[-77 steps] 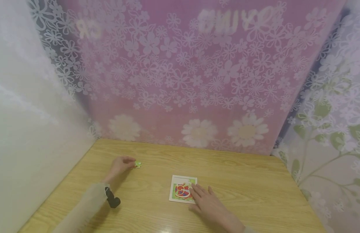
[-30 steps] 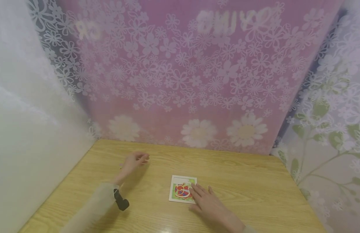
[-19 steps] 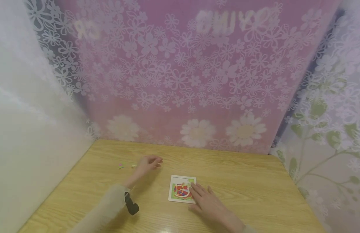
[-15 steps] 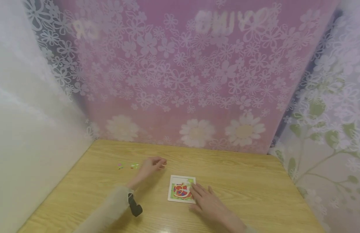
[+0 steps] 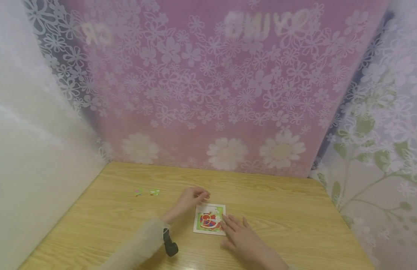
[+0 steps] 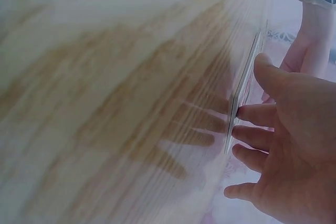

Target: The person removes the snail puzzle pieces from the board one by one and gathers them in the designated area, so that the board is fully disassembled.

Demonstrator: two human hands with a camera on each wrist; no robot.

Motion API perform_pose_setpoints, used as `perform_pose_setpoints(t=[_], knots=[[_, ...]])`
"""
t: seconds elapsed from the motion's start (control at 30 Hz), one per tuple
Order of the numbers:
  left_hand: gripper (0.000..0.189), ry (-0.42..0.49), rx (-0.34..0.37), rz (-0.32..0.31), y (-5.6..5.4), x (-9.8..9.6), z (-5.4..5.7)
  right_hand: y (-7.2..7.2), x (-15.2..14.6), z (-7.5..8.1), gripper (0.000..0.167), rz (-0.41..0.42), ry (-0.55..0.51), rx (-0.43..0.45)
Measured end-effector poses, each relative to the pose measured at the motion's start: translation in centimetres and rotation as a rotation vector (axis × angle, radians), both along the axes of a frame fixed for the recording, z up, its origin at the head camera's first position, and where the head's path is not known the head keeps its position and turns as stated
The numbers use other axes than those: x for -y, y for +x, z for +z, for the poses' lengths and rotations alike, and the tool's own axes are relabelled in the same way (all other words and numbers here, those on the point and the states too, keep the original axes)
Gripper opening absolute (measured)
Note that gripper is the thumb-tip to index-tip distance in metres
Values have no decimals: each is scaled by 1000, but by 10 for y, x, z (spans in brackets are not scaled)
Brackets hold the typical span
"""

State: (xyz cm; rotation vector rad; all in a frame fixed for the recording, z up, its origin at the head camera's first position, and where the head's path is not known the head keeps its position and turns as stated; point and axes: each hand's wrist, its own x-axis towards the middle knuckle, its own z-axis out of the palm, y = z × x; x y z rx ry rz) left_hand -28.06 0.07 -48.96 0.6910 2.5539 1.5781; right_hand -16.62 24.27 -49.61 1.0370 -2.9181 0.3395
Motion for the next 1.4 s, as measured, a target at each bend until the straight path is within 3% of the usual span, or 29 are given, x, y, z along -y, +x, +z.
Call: perform_pose_setpoints(t=[0.5, 0.73, 1.4], knots=[[24, -115, 93, -66, 5, -23, -8, 0, 0, -2, 61, 30, -2, -62], [21, -194, 48, -44, 8, -27, -6, 0, 0, -2, 61, 36, -2, -86], [24, -192, 46, 1, 13, -34, -5, 1, 3, 2, 64, 3, 31, -52]])
